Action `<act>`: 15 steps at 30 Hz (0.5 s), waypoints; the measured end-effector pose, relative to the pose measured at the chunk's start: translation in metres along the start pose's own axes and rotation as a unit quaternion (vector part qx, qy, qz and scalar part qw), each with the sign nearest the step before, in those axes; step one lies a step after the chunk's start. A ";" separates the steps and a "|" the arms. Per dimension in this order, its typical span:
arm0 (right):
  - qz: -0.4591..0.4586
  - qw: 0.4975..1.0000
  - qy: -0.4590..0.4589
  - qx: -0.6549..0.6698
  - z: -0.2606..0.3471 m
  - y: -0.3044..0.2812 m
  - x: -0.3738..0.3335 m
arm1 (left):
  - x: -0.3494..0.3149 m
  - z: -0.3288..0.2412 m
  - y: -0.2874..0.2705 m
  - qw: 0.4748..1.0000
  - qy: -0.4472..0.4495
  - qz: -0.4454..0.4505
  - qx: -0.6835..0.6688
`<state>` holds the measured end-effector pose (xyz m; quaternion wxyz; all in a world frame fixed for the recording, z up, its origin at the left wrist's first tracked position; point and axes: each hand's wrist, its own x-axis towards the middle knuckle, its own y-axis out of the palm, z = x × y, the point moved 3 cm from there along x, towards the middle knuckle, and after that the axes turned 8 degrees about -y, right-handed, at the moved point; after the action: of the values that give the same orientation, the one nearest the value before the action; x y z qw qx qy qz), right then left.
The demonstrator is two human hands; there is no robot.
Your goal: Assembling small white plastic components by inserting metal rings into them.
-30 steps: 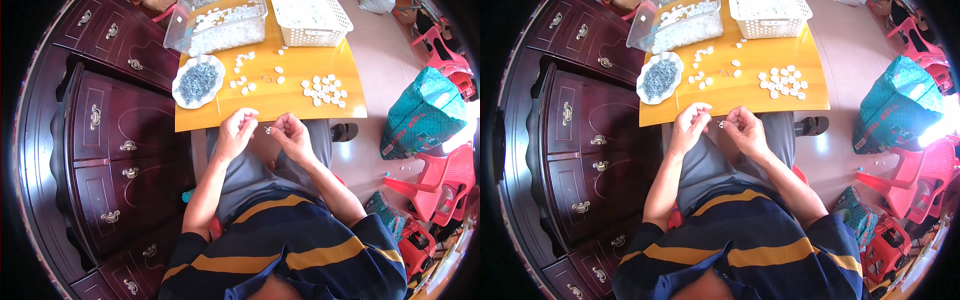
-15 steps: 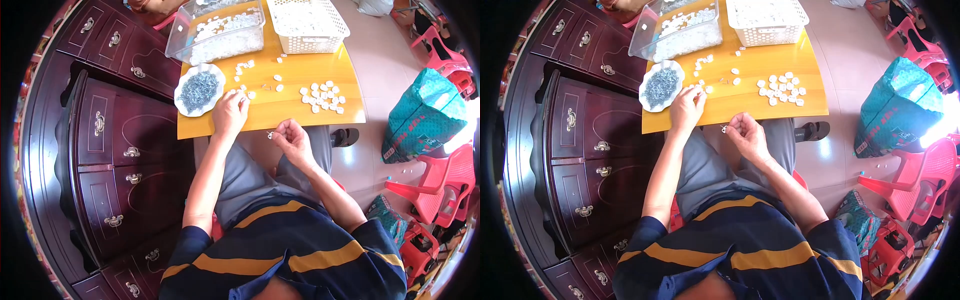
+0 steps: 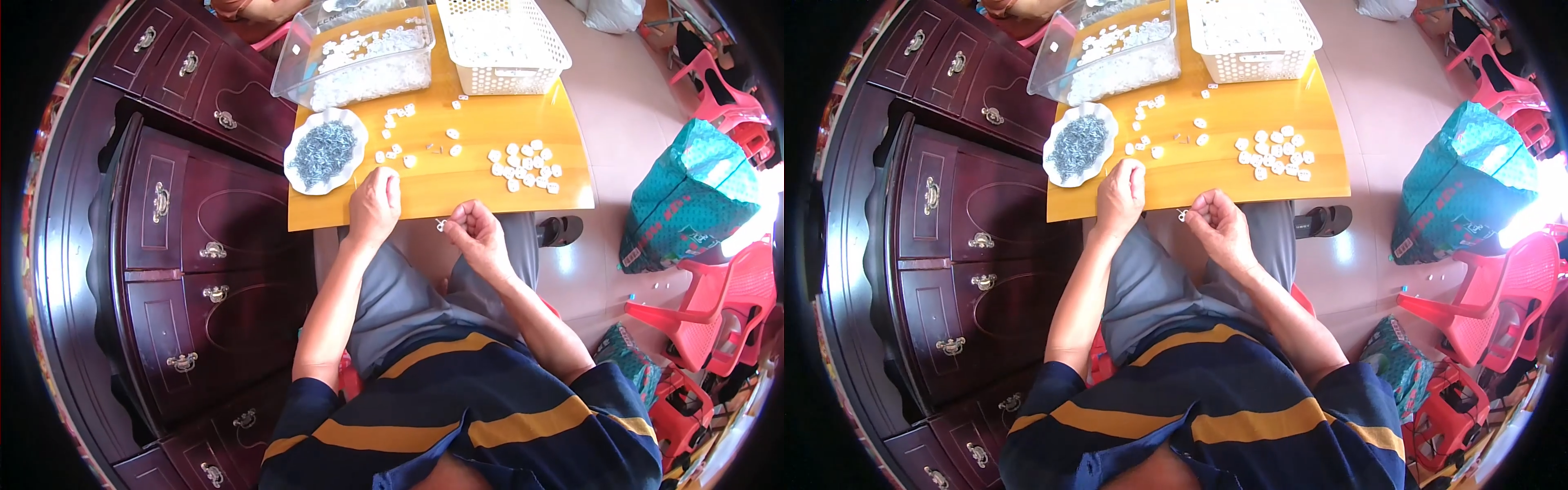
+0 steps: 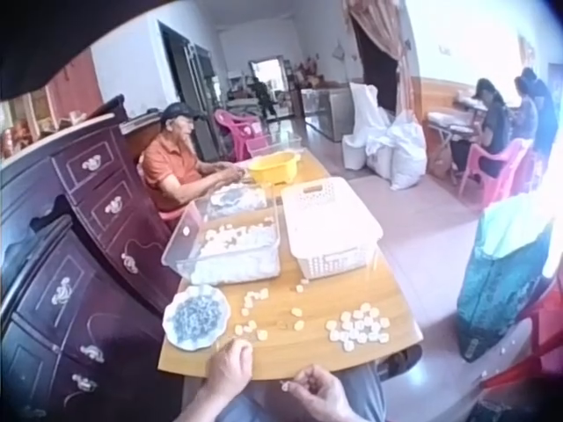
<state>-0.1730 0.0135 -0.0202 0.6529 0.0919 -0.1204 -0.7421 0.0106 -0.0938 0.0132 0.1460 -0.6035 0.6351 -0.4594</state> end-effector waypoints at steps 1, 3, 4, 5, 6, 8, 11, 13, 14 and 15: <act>-0.003 1.000 -0.001 0.002 0.000 0.000 0.001 | -0.001 0.000 -0.002 0.997 -0.026 0.004 -0.076; -0.002 1.000 -0.003 0.009 0.000 -0.001 0.001 | -0.008 -0.004 -0.005 0.986 -0.074 0.037 -0.145; -0.002 1.000 -0.004 0.017 0.000 -0.002 0.003 | -0.012 -0.006 -0.003 0.969 -0.123 0.059 -0.206; 0.000 1.000 -0.009 0.015 -0.001 -0.003 0.004 | -0.016 -0.008 -0.002 0.946 -0.170 0.080 -0.266; -0.001 1.000 -0.009 0.016 -0.002 -0.004 0.004 | -0.021 -0.012 -0.004 0.926 -0.200 0.125 -0.296; 0.002 1.000 -0.011 0.027 -0.001 -0.002 0.003 | -0.031 -0.023 -0.006 0.897 -0.208 0.149 -0.362; -0.001 0.999 -0.011 0.032 -0.002 -0.001 0.000 | -0.040 -0.032 -0.007 0.877 -0.228 0.190 -0.379; 0.003 1.000 -0.007 0.030 -0.006 -0.002 -0.001 | -0.044 -0.036 -0.010 0.860 -0.223 0.216 -0.406; -0.002 1.000 -0.005 0.027 -0.006 -0.001 -0.003 | -0.046 -0.034 -0.011 0.852 -0.221 0.225 -0.419; 0.001 1.000 0.002 0.026 -0.006 -0.001 -0.004 | -0.047 -0.033 -0.012 0.853 -0.215 0.232 -0.416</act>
<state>-0.1720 0.0177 -0.0266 0.6510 0.1102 -0.1388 -0.7381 0.0038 -0.0364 0.0226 0.1167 -0.5268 0.8411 0.0363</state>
